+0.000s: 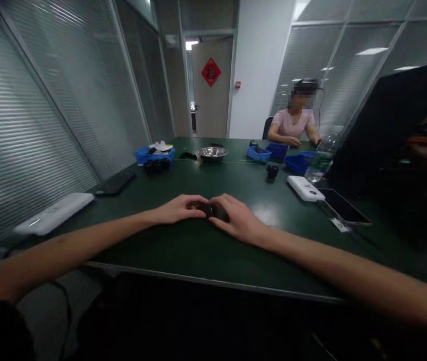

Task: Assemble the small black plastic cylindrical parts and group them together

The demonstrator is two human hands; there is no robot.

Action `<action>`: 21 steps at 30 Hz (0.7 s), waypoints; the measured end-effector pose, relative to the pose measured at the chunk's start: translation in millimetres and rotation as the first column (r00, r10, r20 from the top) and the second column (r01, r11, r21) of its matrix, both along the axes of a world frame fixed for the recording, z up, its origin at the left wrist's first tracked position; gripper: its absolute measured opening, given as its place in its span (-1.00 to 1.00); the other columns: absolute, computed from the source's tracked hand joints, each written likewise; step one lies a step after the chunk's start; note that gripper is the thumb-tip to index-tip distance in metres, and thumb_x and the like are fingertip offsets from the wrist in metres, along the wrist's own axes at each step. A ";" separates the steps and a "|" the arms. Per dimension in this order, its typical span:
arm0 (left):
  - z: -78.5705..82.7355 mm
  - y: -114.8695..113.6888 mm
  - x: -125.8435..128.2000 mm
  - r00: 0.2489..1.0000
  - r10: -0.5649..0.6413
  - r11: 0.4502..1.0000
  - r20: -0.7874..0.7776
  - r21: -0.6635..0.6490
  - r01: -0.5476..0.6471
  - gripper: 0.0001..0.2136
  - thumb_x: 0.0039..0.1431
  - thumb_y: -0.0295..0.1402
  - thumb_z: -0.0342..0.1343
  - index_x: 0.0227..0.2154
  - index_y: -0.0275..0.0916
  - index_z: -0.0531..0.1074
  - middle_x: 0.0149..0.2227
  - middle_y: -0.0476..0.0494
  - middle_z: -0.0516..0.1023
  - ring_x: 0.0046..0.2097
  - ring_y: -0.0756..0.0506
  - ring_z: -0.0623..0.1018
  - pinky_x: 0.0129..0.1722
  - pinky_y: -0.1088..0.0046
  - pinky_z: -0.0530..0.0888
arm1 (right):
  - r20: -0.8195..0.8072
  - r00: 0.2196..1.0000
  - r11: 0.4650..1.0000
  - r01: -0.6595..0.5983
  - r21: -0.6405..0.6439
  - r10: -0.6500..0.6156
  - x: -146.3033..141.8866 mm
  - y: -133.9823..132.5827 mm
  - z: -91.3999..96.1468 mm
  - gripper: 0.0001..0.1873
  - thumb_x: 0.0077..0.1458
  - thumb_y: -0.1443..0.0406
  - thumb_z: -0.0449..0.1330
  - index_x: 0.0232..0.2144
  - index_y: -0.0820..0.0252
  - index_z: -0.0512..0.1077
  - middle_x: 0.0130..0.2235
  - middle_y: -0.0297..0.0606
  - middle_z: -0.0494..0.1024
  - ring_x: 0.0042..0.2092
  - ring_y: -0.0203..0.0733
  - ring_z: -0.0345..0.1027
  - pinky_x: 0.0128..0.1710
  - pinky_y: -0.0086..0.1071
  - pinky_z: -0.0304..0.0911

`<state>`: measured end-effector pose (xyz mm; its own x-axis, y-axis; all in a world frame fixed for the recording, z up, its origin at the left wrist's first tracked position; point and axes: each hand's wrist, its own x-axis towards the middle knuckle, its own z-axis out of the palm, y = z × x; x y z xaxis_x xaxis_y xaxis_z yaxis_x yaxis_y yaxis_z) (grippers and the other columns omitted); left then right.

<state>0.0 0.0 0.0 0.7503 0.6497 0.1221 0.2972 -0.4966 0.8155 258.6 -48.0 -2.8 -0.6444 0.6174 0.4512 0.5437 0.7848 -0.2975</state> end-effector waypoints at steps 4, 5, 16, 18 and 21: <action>0.5 -1.8 1.4 1.000 0.005 1.000 -0.001 -0.019 -0.005 -0.57 0.26 -0.17 0.23 0.11 -0.28 0.45 -0.17 -0.11 0.56 -0.24 -0.06 0.49 -0.25 0.44 0.37 | -0.008 1.000 0.999 -0.029 0.015 0.029 -2.1 -1.9 1.7 -0.64 0.30 0.25 0.22 0.11 0.09 0.31 0.04 -0.11 0.44 -0.01 -0.03 0.43 -0.02 -0.13 0.44; 0.3 -1.9 1.7 1.000 0.002 1.000 0.011 -0.029 -0.001 -0.58 0.26 -0.18 0.24 0.10 -0.27 0.45 -0.13 -0.13 0.56 -0.21 -0.07 0.50 -0.22 0.43 0.39 | -0.011 1.000 1.000 -0.017 0.009 0.017 -2.3 -1.9 1.9 -0.62 0.30 0.22 0.23 0.12 0.09 0.30 0.06 -0.11 0.44 -0.01 -0.03 0.44 -0.02 -0.12 0.44; 3.8 -3.8 2.2 1.000 0.023 0.999 0.007 -0.047 -0.022 -0.60 0.25 -0.23 0.25 0.08 -0.30 0.46 -0.12 -0.14 0.56 -0.21 -0.06 0.49 -0.21 0.41 0.38 | -0.014 0.999 0.999 -0.038 0.009 0.038 -1.9 -2.7 2.5 -0.65 0.29 0.30 0.20 0.10 0.09 0.33 0.04 -0.11 0.45 0.02 -0.02 0.41 0.02 -0.10 0.42; 3.9 -3.9 2.3 1.000 0.017 0.999 0.011 -0.049 -0.017 -0.60 0.25 -0.23 0.25 0.08 -0.30 0.46 -0.11 -0.14 0.56 -0.21 -0.06 0.49 -0.21 0.41 0.38 | -0.021 0.999 0.999 -0.034 0.014 0.034 -2.6 -3.3 3.4 -0.64 0.27 0.29 0.22 0.10 0.09 0.32 0.05 -0.11 0.45 0.04 -0.01 0.40 0.03 -0.10 0.42; 4.4 -4.6 2.6 0.999 0.009 0.998 0.034 -0.066 -0.007 -0.60 0.26 -0.24 0.24 0.09 -0.29 0.45 -0.06 -0.16 0.56 -0.17 -0.07 0.51 -0.19 0.40 0.40 | -0.008 0.999 0.999 0.041 -0.020 -0.041 -3.4 -3.2 4.0 -0.60 0.27 0.15 0.25 0.09 0.10 0.33 0.03 -0.11 0.49 -0.03 -0.01 0.44 -0.04 -0.10 0.44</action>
<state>2.6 -4.6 4.4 0.7410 0.6633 0.1047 0.2723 -0.4393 0.8561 255.1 -51.2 1.2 -0.6148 0.6518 0.4440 0.5724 0.7561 -0.3173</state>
